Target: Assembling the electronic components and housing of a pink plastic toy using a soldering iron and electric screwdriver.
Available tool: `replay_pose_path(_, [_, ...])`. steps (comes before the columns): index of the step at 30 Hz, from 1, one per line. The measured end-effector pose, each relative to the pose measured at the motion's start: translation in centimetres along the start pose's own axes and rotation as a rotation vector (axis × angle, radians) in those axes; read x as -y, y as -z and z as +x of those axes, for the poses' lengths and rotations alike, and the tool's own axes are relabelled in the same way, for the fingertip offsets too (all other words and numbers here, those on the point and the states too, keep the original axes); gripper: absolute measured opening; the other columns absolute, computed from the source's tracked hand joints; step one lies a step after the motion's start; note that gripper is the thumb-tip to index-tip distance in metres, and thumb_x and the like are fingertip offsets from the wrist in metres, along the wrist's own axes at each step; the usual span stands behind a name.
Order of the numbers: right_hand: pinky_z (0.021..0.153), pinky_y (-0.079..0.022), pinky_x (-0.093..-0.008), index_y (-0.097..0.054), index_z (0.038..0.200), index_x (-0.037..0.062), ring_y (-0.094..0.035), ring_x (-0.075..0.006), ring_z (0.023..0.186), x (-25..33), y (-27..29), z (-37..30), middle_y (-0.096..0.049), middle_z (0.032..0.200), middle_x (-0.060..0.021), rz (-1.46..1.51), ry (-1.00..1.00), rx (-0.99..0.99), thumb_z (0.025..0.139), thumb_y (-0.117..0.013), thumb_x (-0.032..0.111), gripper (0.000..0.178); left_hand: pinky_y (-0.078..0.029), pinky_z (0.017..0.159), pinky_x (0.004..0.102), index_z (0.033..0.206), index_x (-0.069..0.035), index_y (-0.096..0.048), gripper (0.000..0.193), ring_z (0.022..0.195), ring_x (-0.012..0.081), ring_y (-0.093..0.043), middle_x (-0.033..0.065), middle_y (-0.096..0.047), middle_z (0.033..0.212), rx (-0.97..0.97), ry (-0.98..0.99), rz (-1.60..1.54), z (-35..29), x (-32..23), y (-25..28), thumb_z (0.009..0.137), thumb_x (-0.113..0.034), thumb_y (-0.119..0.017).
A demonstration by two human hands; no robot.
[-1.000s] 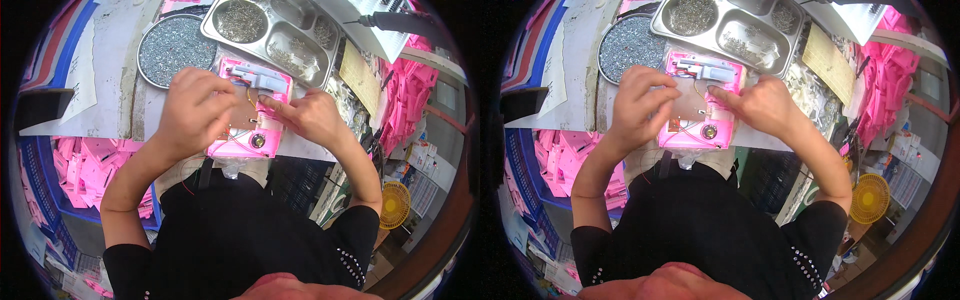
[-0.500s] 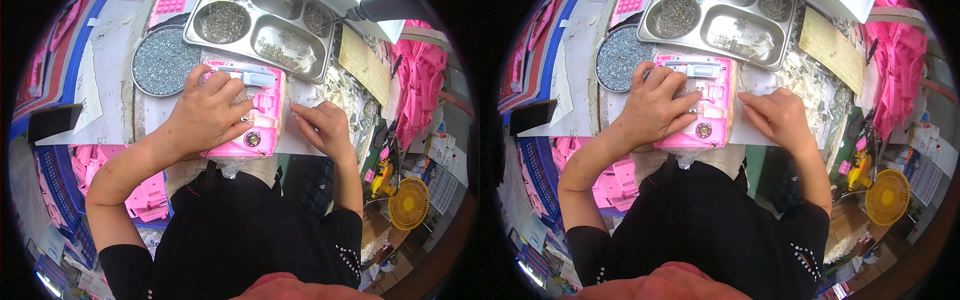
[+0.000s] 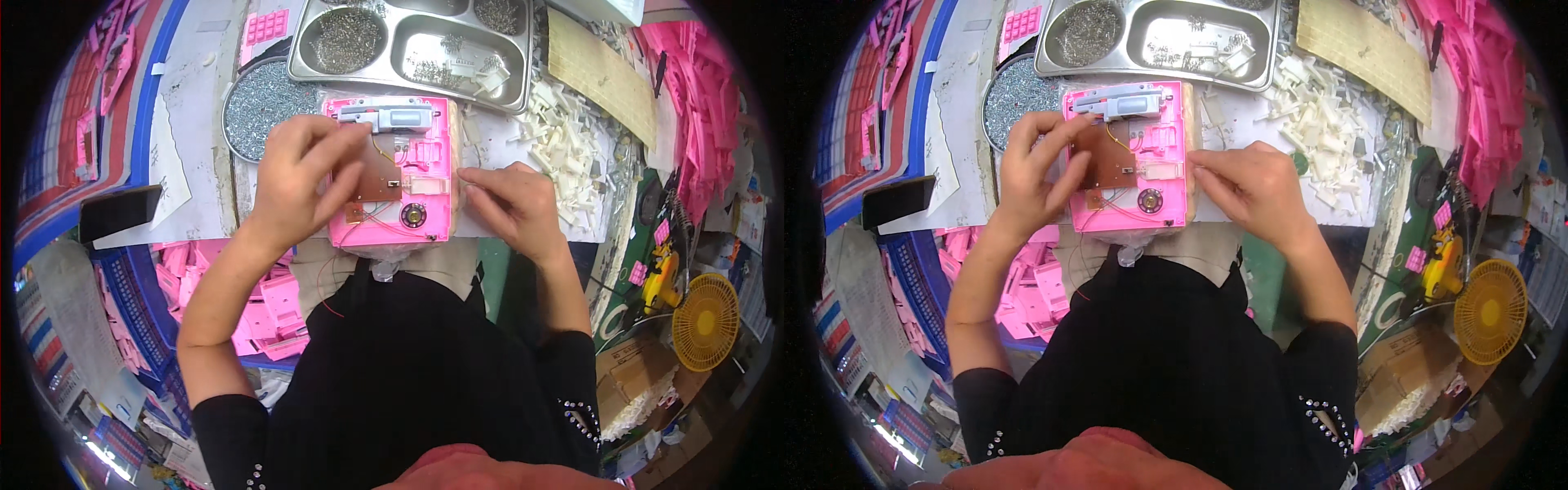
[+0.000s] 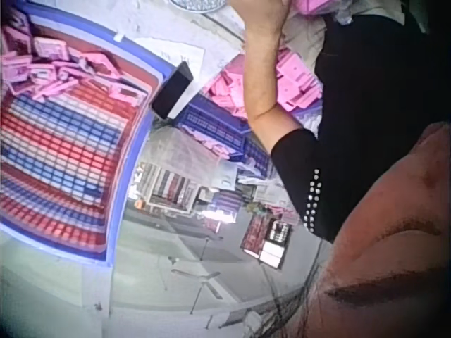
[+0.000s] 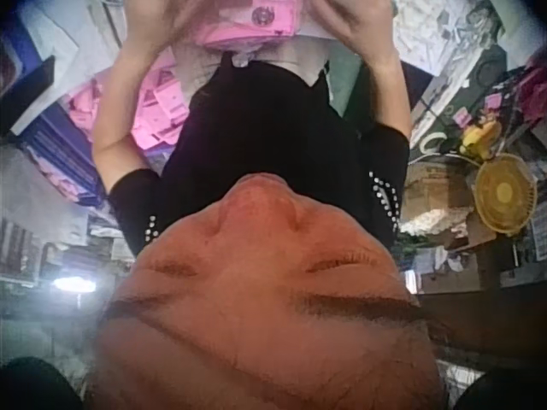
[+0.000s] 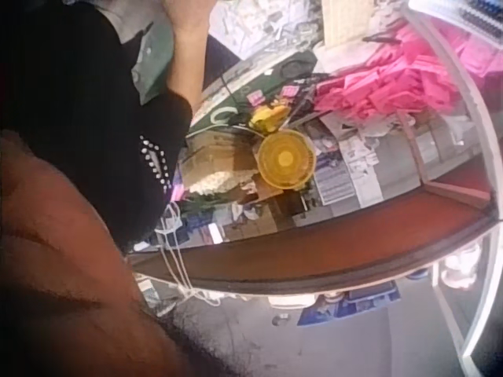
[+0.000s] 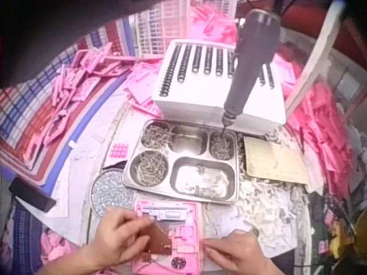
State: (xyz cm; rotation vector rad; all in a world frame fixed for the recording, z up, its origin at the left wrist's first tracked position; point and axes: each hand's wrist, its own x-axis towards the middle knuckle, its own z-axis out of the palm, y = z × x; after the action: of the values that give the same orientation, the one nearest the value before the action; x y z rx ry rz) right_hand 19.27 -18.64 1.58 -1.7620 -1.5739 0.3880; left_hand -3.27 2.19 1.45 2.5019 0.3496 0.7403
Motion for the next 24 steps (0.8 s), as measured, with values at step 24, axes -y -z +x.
replay_pose_path(24, [0.065,-0.048,-0.0330,-0.080,0.099,0.0064,-0.066,-0.0220,0.063,-1.5,3.0,-2.9,-0.074,0.078,-0.0082,-0.085,-0.043,-0.061,0.084,-0.078,0.006,0.016,-0.044,0.089,0.0389,0.090,-0.002,-0.070,0.005,0.095,0.0267,-0.059,0.0101,-0.061,0.094,-0.297,0.443,-0.137,-2.8,0.7,-3.0,0.085,-0.002,-0.072])
